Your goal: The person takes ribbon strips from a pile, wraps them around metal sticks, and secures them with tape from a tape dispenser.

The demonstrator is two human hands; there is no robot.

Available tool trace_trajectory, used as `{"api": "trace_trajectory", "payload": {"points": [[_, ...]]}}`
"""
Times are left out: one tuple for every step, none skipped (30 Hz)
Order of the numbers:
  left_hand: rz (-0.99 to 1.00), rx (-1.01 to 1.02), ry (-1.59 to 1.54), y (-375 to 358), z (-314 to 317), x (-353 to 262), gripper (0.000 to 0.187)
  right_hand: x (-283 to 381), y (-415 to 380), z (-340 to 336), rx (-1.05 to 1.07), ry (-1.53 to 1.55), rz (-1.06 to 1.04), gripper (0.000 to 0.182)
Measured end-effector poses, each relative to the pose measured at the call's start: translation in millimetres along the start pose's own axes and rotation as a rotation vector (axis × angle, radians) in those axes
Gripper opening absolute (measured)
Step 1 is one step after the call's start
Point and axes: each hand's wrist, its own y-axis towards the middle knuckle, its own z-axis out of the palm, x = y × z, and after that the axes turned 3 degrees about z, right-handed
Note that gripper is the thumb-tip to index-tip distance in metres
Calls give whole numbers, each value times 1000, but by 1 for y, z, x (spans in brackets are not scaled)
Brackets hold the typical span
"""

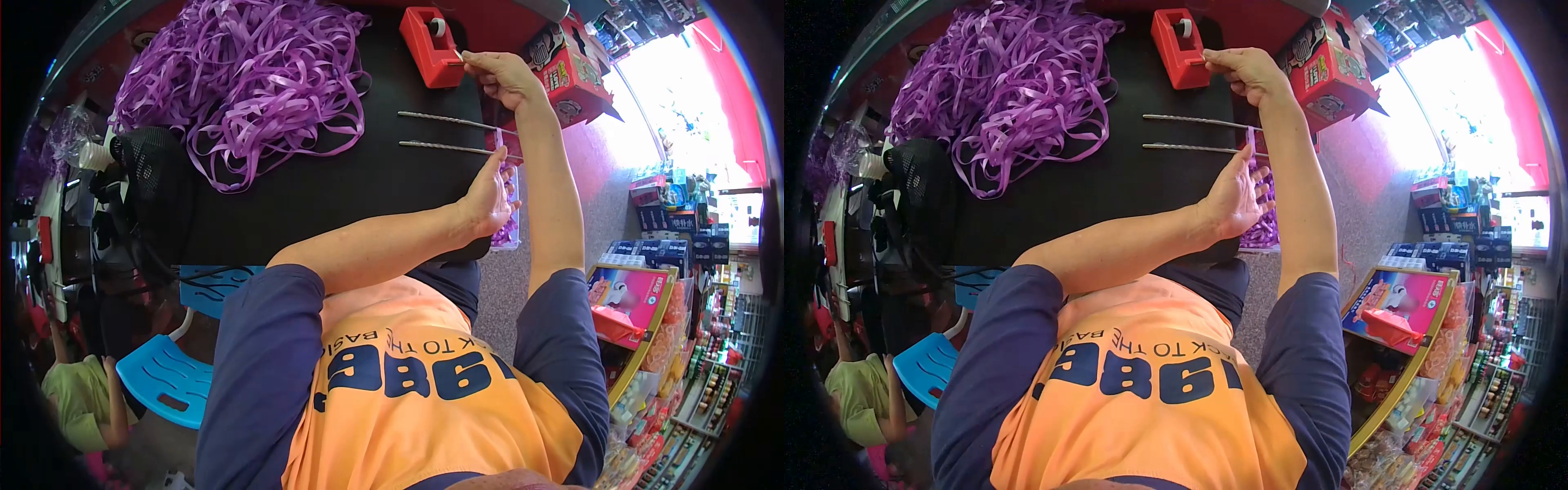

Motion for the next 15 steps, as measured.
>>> {"api": "trace_trajectory", "payload": {"points": [[2, 32, -11, 4, -4, 2, 85, -4, -3, 0, 5, 25, -8, 23], [4, 66, -22, 8, -7, 4, 82, -9, -3, 0, 1, 32, -3, 23], [7, 65, -30, 9, -7, 4, 76, -14, -1, 1, -12, 26, 1, 24], [2, 63, -27, 8, -7, 4, 76, -18, 1, 1, -23, 20, 5, 24], [16, 75, -19, 8, -7, 4, 75, -21, 3, 0, -25, 24, 5, 24], [31, 87, -12, 6, -5, 2, 73, -22, 3, 0, -17, 16, -4, 26], [30, 85, -11, 3, -4, 1, 73, -22, 2, 1, -8, 8, -13, 27], [40, 123, -2, 1, -2, 0, 73, -24, 2, 2, -8, 10, -11, 27], [50, 162, 7, -2, 0, -2, 72, -23, -5, 9, -58, -43, -106, 26], [47, 161, 7, -4, 2, -4, 72, -22, -8, 12, -107, -96, -201, 26], [42, 157, 17, -6, 4, -5, 72, -27, -1, 11, -109, -95, -200, 26], [37, 153, 27, -7, 4, -6, 72, -31, 7, 13, -194, -256, -290, 26], [34, 153, 27, -7, 4, -6, 72, -35, 12, 13, -279, -417, -380, 26], [44, 175, 24, -7, 5, -7, 72, -40, 15, 10, -281, -416, -378, 26], [53, 197, 22, -7, 4, -6, 72, -37, 6, 17, -381, -611, -454, 24]]}}
